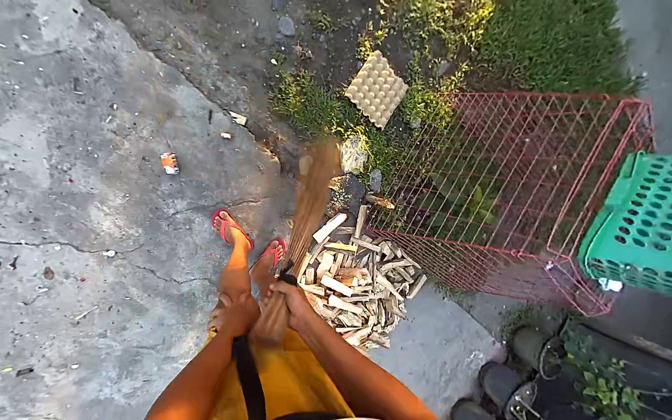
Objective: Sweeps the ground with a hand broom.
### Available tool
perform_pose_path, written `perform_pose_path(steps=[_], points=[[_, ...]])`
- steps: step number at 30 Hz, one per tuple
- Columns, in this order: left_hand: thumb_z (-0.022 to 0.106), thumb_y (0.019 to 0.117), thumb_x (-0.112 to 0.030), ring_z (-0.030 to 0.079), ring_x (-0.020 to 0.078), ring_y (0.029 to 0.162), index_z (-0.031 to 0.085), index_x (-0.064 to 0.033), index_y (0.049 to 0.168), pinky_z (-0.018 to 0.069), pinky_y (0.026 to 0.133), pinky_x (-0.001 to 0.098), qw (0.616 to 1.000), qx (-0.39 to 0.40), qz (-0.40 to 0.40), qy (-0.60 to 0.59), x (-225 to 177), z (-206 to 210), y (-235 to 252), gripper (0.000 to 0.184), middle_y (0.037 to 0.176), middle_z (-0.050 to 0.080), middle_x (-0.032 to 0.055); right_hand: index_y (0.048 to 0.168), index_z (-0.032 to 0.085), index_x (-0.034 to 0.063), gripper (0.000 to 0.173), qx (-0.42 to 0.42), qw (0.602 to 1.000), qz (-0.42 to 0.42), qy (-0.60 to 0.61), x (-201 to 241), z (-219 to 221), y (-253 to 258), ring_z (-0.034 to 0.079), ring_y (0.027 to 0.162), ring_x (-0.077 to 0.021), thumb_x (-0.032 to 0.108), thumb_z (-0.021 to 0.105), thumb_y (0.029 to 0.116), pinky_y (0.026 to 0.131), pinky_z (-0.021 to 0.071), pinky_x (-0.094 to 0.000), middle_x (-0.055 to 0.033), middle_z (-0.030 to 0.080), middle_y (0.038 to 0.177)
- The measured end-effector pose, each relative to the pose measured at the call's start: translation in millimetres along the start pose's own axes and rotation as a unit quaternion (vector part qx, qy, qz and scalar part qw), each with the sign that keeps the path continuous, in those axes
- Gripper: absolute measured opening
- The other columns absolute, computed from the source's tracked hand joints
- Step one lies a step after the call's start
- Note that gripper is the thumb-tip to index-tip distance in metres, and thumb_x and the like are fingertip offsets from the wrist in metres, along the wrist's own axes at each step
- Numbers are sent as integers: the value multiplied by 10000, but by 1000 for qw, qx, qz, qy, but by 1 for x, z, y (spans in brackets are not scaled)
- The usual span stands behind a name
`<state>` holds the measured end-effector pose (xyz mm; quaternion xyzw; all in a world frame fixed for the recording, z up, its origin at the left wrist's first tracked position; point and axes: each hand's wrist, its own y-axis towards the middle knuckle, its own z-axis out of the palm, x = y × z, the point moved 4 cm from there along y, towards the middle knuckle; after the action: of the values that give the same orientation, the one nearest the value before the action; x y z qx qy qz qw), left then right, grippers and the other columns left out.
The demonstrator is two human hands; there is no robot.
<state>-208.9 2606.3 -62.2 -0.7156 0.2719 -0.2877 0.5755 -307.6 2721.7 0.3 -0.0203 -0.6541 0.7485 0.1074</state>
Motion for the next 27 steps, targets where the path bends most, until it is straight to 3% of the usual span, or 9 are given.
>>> perform_pose_path(steps=[2, 7, 9, 12, 17, 20, 22, 25, 27], points=[[771, 793, -602, 447, 572, 1327, 227, -18, 1606, 414, 992, 727, 997, -37, -39, -60, 7, -1, 9, 1139, 1531, 365, 368, 1011, 547, 60, 138, 1, 995, 54, 84, 25, 72, 16, 616, 643, -157, 188, 494, 1012, 602, 561, -343, -58, 599, 751], [769, 799, -575, 427, 609, 1314, 398, -317, 1571, 462, 877, 762, 999, 28, -3, 19, 0, -47, 14, 895, 1619, 232, 329, 1011, 545, 92, 139, 307, 930, 139, -143, 92, 155, 78, 630, 626, -122, 183, 440, 1007, 609, 579, -277, -26, 615, 745], [757, 841, -526, 433, 606, 1312, 405, -334, 1566, 474, 872, 751, 999, 37, 8, 0, 8, -61, 13, 829, 1620, 242, 321, 1110, 530, 99, 192, 288, 919, 70, -258, 116, 152, 80, 624, 624, -122, 149, 544, 925, 615, 581, -299, -15, 614, 758], [750, 824, -570, 408, 596, 1342, 391, -336, 1571, 465, 895, 754, 997, 56, 19, -48, 15, -82, 17, 861, 1634, 223, 306, 1223, 453, -6, 484, 189, 953, -54, -232, 117, 143, 71, 681, 649, -226, 66, 676, 800, 675, 623, -412, -109, 648, 756], [781, 787, -558, 431, 600, 1311, 437, -275, 1549, 469, 870, 756, 994, 48, 3, -102, 8, -102, 16, 883, 1620, 231, 320, 1084, 538, 18, 146, -14, 996, -85, -28, 95, 217, 64, 625, 661, -200, 139, 503, 1009, 624, 574, -394, -101, 610, 790], [810, 762, -542, 436, 602, 1301, 456, -319, 1533, 472, 859, 755, 992, 43, -8, -120, -1, -106, 18, 877, 1613, 236, 318, 993, 571, 122, 235, 117, 988, -1, -104, 139, 275, 93, 645, 684, -141, 326, 457, 1013, 626, 576, -327, -27, 640, 807], [762, 771, -620, 430, 593, 1310, 478, -339, 1516, 458, 873, 755, 986, 35, -17, -161, 0, -101, 23, 845, 1605, 274, 301, 990, 537, 90, 246, 218, 943, 36, -249, 162, 287, 113, 653, 641, -138, 269, 378, 1045, 607, 595, -303, -35, 630, 754], [525, 945, -727, 387, 511, 1417, 619, -260, 1412, 340, 1053, 757, 924, 30, -22, -381, 13, -100, 23, 667, 1570, 428, 219, 1161, 529, 83, 249, 234, 899, 31, -368, 169, 266, 105, 665, 668, -173, 226, 549, 957, 638, 604, -356, -59, 652, 813], [492, 1022, -607, 459, 406, 1414, 598, -59, 1413, 311, 1167, 661, 790, -27, -5, -612, 25, -102, 18, 681, 1475, 545, 228, 1329, 462, 44, 592, 265, 873, 28, -408, 147, 237, 90, 710, 801, -249, 286, 721, 855, 761, 623, -440, -139, 698, 983]])
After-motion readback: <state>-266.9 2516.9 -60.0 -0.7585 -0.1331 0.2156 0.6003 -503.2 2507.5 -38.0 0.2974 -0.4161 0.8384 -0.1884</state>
